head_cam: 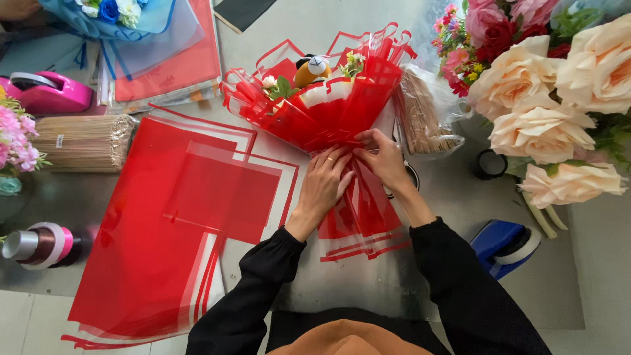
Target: The person wraps a bouquet containing a teddy bear and flowers with red translucent paper, folding and pleating layers of paper around the base by hand and securing them with tape from a dispenser.
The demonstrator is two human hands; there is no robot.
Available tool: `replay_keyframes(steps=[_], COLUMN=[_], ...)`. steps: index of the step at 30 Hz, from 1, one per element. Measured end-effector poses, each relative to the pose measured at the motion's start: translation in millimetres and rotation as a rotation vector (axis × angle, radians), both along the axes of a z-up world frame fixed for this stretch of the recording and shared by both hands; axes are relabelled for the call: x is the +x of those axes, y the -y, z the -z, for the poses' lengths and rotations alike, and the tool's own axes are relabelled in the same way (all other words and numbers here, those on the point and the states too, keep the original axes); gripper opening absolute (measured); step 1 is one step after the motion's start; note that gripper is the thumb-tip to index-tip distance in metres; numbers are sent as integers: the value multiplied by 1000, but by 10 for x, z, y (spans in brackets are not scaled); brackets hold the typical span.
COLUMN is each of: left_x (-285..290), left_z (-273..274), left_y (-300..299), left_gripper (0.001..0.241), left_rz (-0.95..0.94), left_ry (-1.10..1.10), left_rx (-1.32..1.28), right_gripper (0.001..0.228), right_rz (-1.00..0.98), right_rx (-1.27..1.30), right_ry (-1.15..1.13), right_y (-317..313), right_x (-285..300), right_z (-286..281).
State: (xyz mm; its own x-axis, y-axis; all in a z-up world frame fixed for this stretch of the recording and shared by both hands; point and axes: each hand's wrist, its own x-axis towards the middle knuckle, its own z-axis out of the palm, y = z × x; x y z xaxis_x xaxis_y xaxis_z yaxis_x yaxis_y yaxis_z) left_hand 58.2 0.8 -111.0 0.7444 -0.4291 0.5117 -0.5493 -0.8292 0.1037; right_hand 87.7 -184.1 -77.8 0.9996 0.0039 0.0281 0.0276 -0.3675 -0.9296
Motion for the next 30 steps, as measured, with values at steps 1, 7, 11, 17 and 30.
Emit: replay_keyframes(steps=[1, 7, 11, 17, 30], left_x=[-2, 42, 59, 160, 199], left_z=[-24, -139, -89, -114, -79], left_y=[-13, -83, -82, -25, -16], left_gripper=[34, 36, 30, 29, 27], left_rz=[2, 35, 39, 42, 108], left_ry=[1, -10, -50, -76, -17], left_rx=[1, 24, 21, -4, -30], right_gripper=[32, 20, 30, 30, 17], right_rz=[2, 133, 203, 206, 137], right_rx=[1, -23, -70, 197, 343], right_ry=[1, 25, 14, -148, -227], right_y=[-24, -142, -119, 6, 139], right_x=[-14, 8, 51, 166, 367], right_z=[17, 170, 184, 559, 1074])
